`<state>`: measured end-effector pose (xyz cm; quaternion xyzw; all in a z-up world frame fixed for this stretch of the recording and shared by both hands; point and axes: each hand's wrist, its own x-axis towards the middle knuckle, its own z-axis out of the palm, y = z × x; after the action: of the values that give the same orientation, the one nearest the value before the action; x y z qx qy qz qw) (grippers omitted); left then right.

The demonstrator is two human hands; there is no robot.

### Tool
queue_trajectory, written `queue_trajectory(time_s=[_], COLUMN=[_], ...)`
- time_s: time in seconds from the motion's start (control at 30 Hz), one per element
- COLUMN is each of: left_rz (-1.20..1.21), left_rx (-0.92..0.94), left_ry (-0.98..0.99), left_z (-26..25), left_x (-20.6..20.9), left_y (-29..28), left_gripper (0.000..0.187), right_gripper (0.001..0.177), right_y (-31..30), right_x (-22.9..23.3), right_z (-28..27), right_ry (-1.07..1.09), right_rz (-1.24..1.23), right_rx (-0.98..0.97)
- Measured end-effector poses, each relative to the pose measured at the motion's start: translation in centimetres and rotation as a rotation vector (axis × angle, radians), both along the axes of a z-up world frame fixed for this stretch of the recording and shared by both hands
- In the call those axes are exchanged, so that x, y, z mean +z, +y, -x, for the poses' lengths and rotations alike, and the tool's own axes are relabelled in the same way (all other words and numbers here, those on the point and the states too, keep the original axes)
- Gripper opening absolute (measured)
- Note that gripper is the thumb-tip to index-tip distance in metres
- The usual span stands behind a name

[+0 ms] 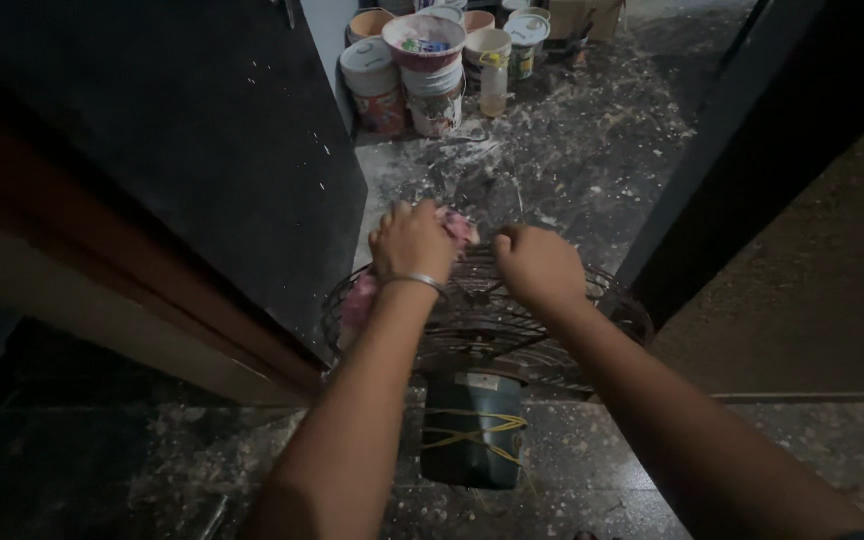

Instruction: The person wipes the metal cage of a standing fan with a patterned cloth. They rotate the cage and wipe different sections repeatedly, using both hands to hold the cage and the cloth.

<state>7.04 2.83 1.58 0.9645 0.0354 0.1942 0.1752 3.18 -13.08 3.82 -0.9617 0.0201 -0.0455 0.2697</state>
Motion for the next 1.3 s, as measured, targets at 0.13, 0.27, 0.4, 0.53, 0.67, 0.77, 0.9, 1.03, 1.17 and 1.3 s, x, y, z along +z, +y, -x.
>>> queue_trajectory(time_s=[0.13, 0.27, 0.4, 0.53, 0.67, 0.77, 0.9, 1.03, 1.17, 1.3], left_rz=[0.112, 0.23, 0.114, 0.114, 0.233, 0.41, 0.632, 0.886, 0.932, 0.896], left_rx=[0.006, 0.083, 0.037, -0.108, -0.217, -0.279, -0.306, -0.479, -0.587, -0.558], left_ry=[0.07, 0.021, -0.127, -0.339, -0.301, -0.15, 0.005, 0.007, -0.06, -0.189], left_z=[-2.0, -1.8, 0.8, 5.8, 9.1, 9.8, 8.0, 5.5, 3.4, 1.7], left_x=[-1.1, -2.2, -2.1, -2.3, -1.9, -0.2, 3.9, 7.1, 8.6, 8.0], left_y=[3.8, 5.4, 4.1, 4.1, 5.6, 7.0, 8.6, 8.2, 6.9, 6.2], left_gripper=[0.028, 0.024, 0.017, 0.02, 0.026, 0.027, 0.031, 0.04, 0.043, 0.041], right_gripper=[0.042, 0.042, 0.042, 0.041, 0.038, 0.035, 0.041, 0.052, 0.044, 0.04], right_y=[0.1, 0.4, 0.7, 0.7, 0.4, 0.5, 2.3, 4.6, 4.3, 1.8], right_x=[0.0, 0.8, 1.8, 1.9, 0.2, -0.7, -0.4, 2.2, 7.2, 11.2], right_z=[-0.2, -0.2, 0.6, 0.5, 0.5, 1.1, 2.9, 4.0, 4.6, 6.4], right_ry=[-0.003, 0.066, 0.08, 0.114, -0.149, -0.283, -0.296, 0.096, 0.142, -0.246], right_rz=[0.003, 0.025, -0.003, -0.041, 0.033, 0.034, -0.179, -0.961, -0.873, -0.608], right_rx=[-0.033, -0.06, -0.132, -0.192, -0.141, -0.131, 0.038, 0.156, -0.015, -0.197])
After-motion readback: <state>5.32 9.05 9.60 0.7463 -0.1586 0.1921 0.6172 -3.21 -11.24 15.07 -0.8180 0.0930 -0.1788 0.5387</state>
